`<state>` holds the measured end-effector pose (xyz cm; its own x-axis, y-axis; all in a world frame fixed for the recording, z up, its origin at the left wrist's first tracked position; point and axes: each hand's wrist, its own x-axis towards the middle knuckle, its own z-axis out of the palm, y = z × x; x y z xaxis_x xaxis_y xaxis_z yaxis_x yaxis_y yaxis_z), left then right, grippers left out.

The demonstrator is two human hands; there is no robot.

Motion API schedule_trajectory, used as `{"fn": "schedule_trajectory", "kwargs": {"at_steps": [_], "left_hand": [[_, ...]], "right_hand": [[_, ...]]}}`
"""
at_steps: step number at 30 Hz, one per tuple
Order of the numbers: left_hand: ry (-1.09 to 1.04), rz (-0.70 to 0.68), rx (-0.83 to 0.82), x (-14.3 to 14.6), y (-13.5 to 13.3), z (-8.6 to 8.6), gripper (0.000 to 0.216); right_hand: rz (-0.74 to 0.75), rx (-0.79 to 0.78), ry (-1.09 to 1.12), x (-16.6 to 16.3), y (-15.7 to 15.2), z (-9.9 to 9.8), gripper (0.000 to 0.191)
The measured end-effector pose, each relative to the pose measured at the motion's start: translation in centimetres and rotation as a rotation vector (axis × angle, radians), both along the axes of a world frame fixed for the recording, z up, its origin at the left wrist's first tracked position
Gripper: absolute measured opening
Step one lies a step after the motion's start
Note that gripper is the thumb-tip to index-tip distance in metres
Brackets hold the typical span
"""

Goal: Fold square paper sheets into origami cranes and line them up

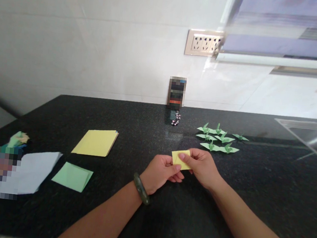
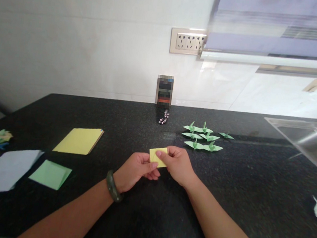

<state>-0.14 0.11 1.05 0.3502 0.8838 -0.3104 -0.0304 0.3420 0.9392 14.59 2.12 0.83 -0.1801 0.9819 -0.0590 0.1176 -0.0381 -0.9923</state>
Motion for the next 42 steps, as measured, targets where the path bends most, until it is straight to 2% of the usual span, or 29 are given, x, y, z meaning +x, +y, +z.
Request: {"fn": "schedule_trajectory", "kwargs": {"at_steps": [3,9,14,18,22,26,29,32,35,37,39,42], "left_hand": [[-0.072,-0.007,-0.054,-0.1,0.0,-0.1,0.012],[-0.140,-0.034,-0.088,-0.1,0.0,-0.4,0.029],[0.024,0.068,0.063,0.0,0.3,-0.2,0.024],[0.186,0.108,0.282,-0.2,0.4,-0.1,0.024],[0.248,0.085,0.410,-0.6,0.2,0.0,0.025],[0.216,0.067,0.354,-0.7,0.4,0.0,0.023],[0.196,0.074,0.336,-0.8,0.7,-0.1,0.023],[0.157,0.175,0.304,-0.8,1.0,-0.2,0.021],[0.021,0.270,0.141,-0.8,1.1,-0.3,0.029],[-0.108,0.227,-0.019,-0.8,1.2,-0.2,0.040],[-0.228,0.137,-0.146,-0.9,1.1,-0.1,0.048],[-0.335,0.067,-0.192,-1.1,1.1,-0.1,0.042]], "right_hand": [[-0.040,0.005,0.014,0.3,0.3,-0.1,0.031],[-0.140,0.056,0.012,1.3,1.0,-0.2,0.032],[-0.047,0.058,-0.028,0.5,0.3,-0.2,0.031],[0.056,0.086,-0.007,0.0,0.0,-0.1,0.028],[0.018,0.072,-0.013,-0.2,-0.1,-0.3,0.037],[0.006,0.068,-0.036,0.1,0.2,-0.5,0.047],[0.059,0.133,-0.026,0.5,0.5,-0.3,0.029],[0.010,0.211,-0.015,0.7,0.6,-0.1,0.018],[-0.054,0.357,-0.016,0.8,0.5,-0.1,0.008],[-0.038,0.478,-0.005,0.7,0.5,-0.2,0.000],[0.012,0.557,-0.014,0.7,0.4,-0.4,0.006],[0.079,0.597,-0.065,0.7,0.4,-0.6,0.011]]}}
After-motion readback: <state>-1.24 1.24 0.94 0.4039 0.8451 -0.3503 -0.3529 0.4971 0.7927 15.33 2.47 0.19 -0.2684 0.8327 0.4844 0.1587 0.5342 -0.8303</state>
